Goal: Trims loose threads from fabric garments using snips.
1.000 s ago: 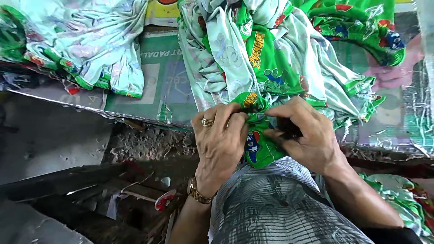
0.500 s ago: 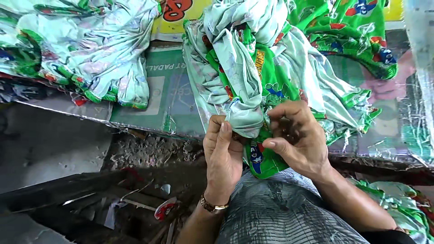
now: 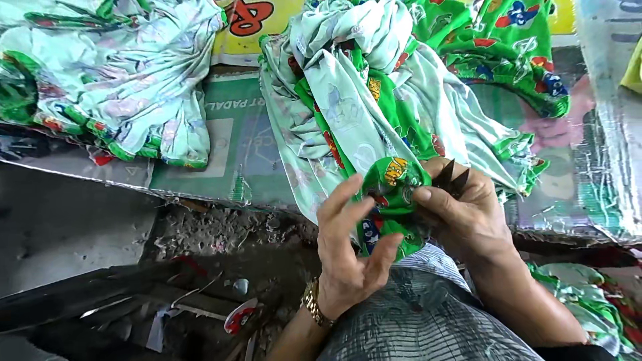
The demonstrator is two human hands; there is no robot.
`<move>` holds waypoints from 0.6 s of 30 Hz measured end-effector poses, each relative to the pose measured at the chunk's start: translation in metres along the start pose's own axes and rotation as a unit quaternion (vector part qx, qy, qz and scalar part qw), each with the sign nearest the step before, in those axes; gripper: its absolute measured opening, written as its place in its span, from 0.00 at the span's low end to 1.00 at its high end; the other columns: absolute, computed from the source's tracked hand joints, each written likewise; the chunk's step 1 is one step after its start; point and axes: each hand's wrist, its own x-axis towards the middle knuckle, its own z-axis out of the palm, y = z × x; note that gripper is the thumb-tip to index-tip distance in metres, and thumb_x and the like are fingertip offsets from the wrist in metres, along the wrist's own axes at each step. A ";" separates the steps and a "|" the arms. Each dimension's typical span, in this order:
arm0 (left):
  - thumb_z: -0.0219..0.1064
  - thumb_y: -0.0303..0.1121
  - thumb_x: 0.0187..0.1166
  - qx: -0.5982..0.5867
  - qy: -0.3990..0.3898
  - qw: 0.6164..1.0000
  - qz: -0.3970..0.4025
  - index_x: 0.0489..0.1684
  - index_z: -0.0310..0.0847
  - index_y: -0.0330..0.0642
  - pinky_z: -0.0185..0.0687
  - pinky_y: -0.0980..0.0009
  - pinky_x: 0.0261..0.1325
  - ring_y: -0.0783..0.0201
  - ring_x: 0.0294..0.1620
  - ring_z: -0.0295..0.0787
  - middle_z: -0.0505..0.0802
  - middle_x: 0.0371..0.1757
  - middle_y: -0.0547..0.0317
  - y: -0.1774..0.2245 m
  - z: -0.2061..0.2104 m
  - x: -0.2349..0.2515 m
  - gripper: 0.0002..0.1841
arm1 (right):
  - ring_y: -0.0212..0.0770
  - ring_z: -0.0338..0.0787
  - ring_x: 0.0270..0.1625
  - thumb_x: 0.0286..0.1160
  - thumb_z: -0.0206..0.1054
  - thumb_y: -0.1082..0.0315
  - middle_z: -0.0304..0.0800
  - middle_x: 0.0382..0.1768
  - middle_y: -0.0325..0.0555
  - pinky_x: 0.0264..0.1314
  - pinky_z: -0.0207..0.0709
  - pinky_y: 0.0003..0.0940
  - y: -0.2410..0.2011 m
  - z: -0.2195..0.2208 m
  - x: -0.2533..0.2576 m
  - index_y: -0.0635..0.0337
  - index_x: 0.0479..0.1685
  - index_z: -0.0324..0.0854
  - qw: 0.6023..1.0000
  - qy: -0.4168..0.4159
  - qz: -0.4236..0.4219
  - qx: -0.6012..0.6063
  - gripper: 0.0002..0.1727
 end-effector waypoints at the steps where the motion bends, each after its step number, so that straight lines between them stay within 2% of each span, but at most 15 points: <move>1: 0.65 0.51 0.84 -0.004 -0.011 0.999 -0.034 0.77 0.69 0.57 0.72 0.62 0.82 0.64 0.83 0.71 0.77 0.82 0.67 0.001 0.000 0.004 0.25 | 0.20 0.73 0.19 0.78 0.71 0.67 0.82 0.25 0.33 0.20 0.69 0.14 0.000 -0.001 0.000 0.53 0.43 0.86 1.000 0.001 0.004 0.009 0.02; 3: 0.67 0.48 0.83 -0.008 -0.040 0.995 -0.094 0.82 0.66 0.49 0.73 0.57 0.80 0.62 0.78 0.76 0.81 0.77 0.60 0.002 0.001 0.013 0.30 | 0.20 0.73 0.19 0.77 0.72 0.66 0.82 0.25 0.33 0.20 0.70 0.13 0.000 -0.001 0.000 0.52 0.42 0.86 1.000 -0.004 0.004 0.014 0.02; 4: 0.68 0.44 0.83 -0.019 -0.050 0.991 -0.122 0.80 0.68 0.47 0.75 0.60 0.77 0.65 0.74 0.79 0.84 0.72 0.61 0.003 0.002 0.016 0.28 | 0.20 0.74 0.19 0.77 0.72 0.67 0.82 0.25 0.33 0.20 0.70 0.13 0.000 -0.001 0.001 0.52 0.42 0.86 1.000 -0.007 0.002 0.012 0.02; 5: 0.69 0.39 0.82 -0.040 -0.045 0.988 -0.142 0.75 0.74 0.45 0.79 0.63 0.71 0.67 0.67 0.83 0.88 0.65 0.62 0.004 0.002 0.019 0.23 | 0.21 0.75 0.19 0.77 0.72 0.68 0.82 0.26 0.33 0.20 0.71 0.14 0.000 -0.001 0.001 0.53 0.43 0.85 1.000 -0.007 -0.002 0.004 0.03; 6: 0.68 0.32 0.81 -0.063 -0.029 0.987 -0.147 0.65 0.82 0.44 0.84 0.67 0.62 0.69 0.58 0.87 0.91 0.55 0.63 0.005 0.002 0.022 0.16 | 0.21 0.76 0.21 0.76 0.72 0.70 0.83 0.27 0.33 0.21 0.72 0.14 -0.001 -0.001 0.000 0.53 0.44 0.84 1.000 0.001 -0.013 -0.015 0.03; 7: 0.68 0.28 0.80 -0.084 -0.007 0.986 -0.141 0.56 0.85 0.43 0.87 0.71 0.54 0.71 0.50 0.88 0.91 0.48 0.65 0.004 0.000 0.024 0.10 | 0.21 0.78 0.23 0.75 0.71 0.72 0.84 0.30 0.32 0.23 0.74 0.14 -0.001 -0.002 0.000 0.52 0.45 0.84 0.998 0.023 -0.033 -0.055 0.05; 8: 0.67 0.26 0.81 -0.091 0.019 0.988 -0.124 0.51 0.86 0.45 0.88 0.75 0.51 0.73 0.47 0.88 0.90 0.46 0.67 0.002 -0.003 0.026 0.07 | 0.20 0.80 0.27 0.73 0.69 0.74 0.86 0.34 0.30 0.27 0.76 0.14 -0.002 -0.002 -0.001 0.51 0.46 0.82 0.989 0.056 -0.066 -0.121 0.09; 9: 0.68 0.27 0.81 -0.083 0.048 0.990 -0.100 0.50 0.84 0.48 0.87 0.77 0.52 0.76 0.48 0.87 0.90 0.47 0.71 -0.001 -0.007 0.027 0.07 | 0.18 0.83 0.35 0.69 0.68 0.76 0.87 0.41 0.28 0.33 0.79 0.12 -0.001 -0.004 -0.001 0.50 0.48 0.80 0.971 0.084 -0.109 -0.195 0.13; 11: 0.68 0.29 0.81 -0.053 0.093 0.993 -0.049 0.51 0.81 0.54 0.85 0.79 0.55 0.79 0.52 0.86 0.88 0.49 0.76 -0.007 -0.011 0.027 0.08 | 0.22 0.87 0.49 0.64 0.67 0.80 0.87 0.50 0.33 0.45 0.82 0.15 0.003 -0.009 0.000 0.54 0.49 0.76 0.932 0.119 -0.193 -0.282 0.15; 14: 0.68 0.30 0.81 -0.041 0.113 0.993 -0.022 0.56 0.78 0.59 0.84 0.80 0.59 0.79 0.56 0.86 0.88 0.52 0.78 -0.006 -0.009 0.021 0.12 | 0.25 0.86 0.54 0.65 0.67 0.79 0.85 0.51 0.38 0.51 0.82 0.17 0.008 -0.007 0.000 0.57 0.47 0.75 0.900 0.131 -0.247 -0.333 0.14; 18: 0.66 0.26 0.80 -0.085 0.121 0.989 -0.019 0.57 0.80 0.60 0.86 0.78 0.60 0.76 0.57 0.86 0.87 0.54 0.77 -0.005 -0.007 0.016 0.15 | 0.26 0.86 0.54 0.68 0.69 0.77 0.84 0.51 0.39 0.51 0.82 0.17 0.013 -0.006 -0.004 0.56 0.48 0.76 0.888 0.124 -0.273 -0.350 0.13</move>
